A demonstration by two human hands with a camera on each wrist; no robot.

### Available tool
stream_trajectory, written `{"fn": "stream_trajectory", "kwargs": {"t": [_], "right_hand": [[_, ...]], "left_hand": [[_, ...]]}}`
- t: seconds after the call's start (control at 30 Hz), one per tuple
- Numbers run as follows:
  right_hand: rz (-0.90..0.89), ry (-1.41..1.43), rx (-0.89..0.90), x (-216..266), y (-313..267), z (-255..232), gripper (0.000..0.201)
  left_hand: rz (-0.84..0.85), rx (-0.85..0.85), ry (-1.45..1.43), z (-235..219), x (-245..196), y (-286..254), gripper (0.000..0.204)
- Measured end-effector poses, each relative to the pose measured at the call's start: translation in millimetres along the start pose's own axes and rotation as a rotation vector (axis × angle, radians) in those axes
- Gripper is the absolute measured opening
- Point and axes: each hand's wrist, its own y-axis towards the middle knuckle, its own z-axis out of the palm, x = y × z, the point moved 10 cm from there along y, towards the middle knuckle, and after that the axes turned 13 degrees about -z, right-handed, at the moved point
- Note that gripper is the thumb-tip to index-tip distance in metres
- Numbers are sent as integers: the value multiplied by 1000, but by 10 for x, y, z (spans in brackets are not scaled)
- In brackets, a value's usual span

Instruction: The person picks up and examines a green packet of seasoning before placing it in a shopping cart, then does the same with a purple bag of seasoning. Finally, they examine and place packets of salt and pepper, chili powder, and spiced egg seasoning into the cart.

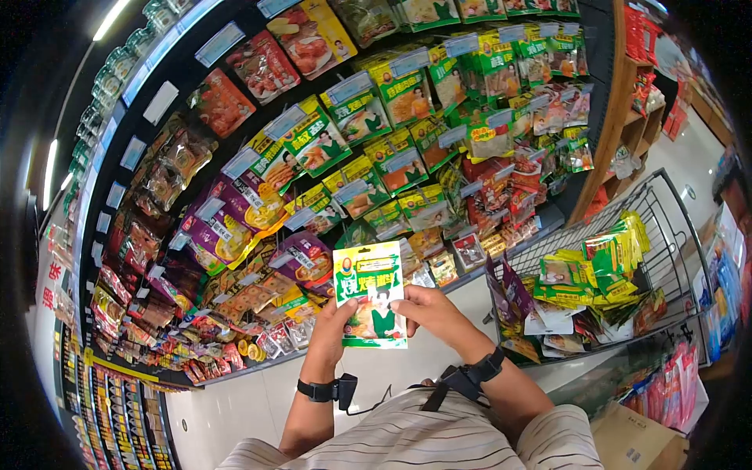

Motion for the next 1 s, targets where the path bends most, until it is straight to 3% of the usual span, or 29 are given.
{"fn": "stream_trajectory", "kwargs": {"t": [0.17, 0.53, 0.73, 0.9, 1.0], "right_hand": [[-48, -7, -29, 94, -20, -116, 23], [-218, -96, -155, 718, 395, -548, 25], [-240, -84, -216, 757, 581, -710, 17], [-244, -195, -300, 876, 738, -838, 20], [-278, -228, -343, 959, 895, -915, 20]], "left_hand": [[6, 2, 9, 122, -20, 5, 30], [236, 61, 43, 634, -928, 285, 30], [217, 159, 173, 724, -1088, 499, 31], [157, 255, 5, 714, -1128, 856, 30], [188, 262, 42, 715, -1223, 1045, 31]]}}
